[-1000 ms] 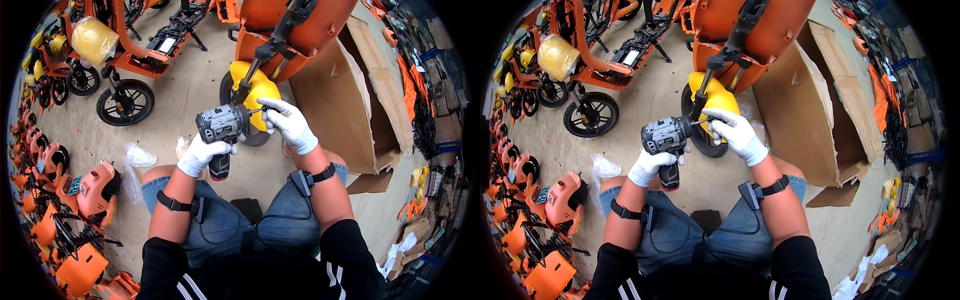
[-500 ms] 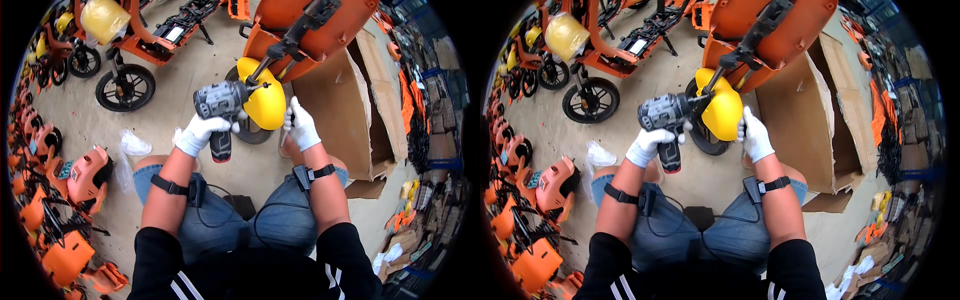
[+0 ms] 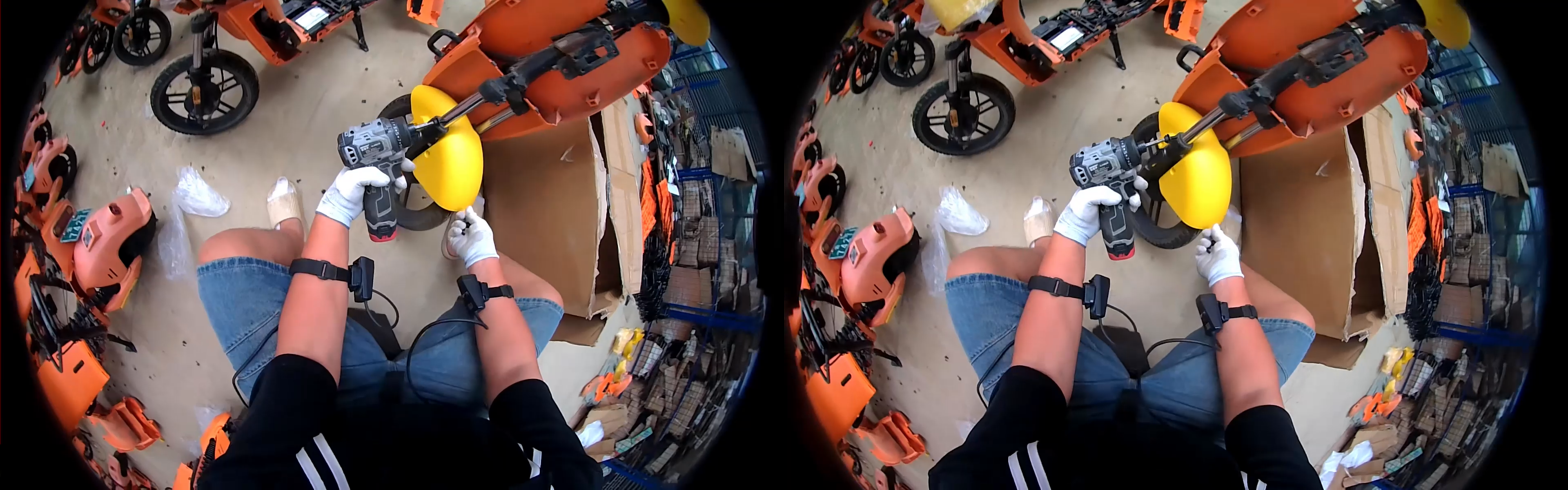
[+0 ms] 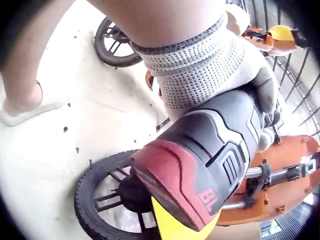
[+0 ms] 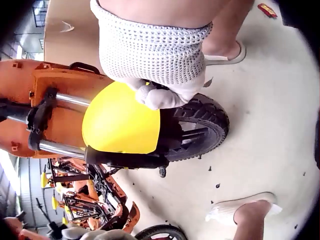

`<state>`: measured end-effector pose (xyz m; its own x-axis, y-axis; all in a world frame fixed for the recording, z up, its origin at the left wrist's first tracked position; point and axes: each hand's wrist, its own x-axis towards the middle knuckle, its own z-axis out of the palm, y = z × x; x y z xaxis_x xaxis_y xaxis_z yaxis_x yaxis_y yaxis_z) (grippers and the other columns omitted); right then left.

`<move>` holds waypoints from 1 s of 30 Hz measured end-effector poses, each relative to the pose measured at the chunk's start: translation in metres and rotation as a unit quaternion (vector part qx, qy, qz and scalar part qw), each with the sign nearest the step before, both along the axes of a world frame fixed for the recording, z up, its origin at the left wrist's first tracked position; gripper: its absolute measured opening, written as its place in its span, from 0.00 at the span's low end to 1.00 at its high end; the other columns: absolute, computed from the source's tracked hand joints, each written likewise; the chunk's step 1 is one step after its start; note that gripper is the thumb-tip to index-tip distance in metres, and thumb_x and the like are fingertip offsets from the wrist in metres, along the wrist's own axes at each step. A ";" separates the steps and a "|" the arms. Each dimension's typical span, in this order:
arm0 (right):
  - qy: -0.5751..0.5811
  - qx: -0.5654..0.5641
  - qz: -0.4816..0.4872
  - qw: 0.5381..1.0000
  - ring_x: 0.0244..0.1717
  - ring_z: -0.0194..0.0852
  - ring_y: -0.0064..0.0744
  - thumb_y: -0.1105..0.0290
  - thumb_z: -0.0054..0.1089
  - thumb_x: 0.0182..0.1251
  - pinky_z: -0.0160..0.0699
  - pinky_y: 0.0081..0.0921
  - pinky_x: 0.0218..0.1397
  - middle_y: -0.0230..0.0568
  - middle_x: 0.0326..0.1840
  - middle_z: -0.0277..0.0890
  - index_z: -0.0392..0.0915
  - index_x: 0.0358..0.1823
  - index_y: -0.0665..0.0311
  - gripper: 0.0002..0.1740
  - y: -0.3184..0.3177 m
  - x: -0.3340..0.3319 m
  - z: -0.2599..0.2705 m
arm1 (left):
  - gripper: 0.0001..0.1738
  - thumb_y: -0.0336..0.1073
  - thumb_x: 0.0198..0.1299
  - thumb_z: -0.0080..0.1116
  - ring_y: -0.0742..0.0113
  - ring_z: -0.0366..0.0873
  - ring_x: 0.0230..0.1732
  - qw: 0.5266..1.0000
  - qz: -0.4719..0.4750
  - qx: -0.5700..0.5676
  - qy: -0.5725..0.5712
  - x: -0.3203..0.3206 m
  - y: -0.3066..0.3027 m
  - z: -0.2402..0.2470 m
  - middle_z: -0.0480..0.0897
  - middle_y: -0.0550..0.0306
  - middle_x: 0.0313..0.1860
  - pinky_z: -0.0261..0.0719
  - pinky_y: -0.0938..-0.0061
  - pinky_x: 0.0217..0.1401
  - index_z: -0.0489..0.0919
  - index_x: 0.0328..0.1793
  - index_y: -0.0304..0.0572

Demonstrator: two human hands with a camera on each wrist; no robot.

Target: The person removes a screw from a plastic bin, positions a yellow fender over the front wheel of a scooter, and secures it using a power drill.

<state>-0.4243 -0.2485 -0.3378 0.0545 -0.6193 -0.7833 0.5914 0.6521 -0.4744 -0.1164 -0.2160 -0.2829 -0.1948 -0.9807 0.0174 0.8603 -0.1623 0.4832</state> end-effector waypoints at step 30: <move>-0.310 -0.089 -0.284 0.903 0.18 0.57 0.25 0.56 0.44 0.81 0.63 0.20 0.25 0.30 0.17 0.55 0.64 0.34 0.62 0.19 0.012 0.055 -0.027 | 0.30 0.27 0.44 0.55 0.62 0.85 0.38 0.991 0.045 0.100 -0.081 0.012 0.009 -0.058 0.87 0.47 0.47 0.84 0.69 0.48 0.78 0.59 0.32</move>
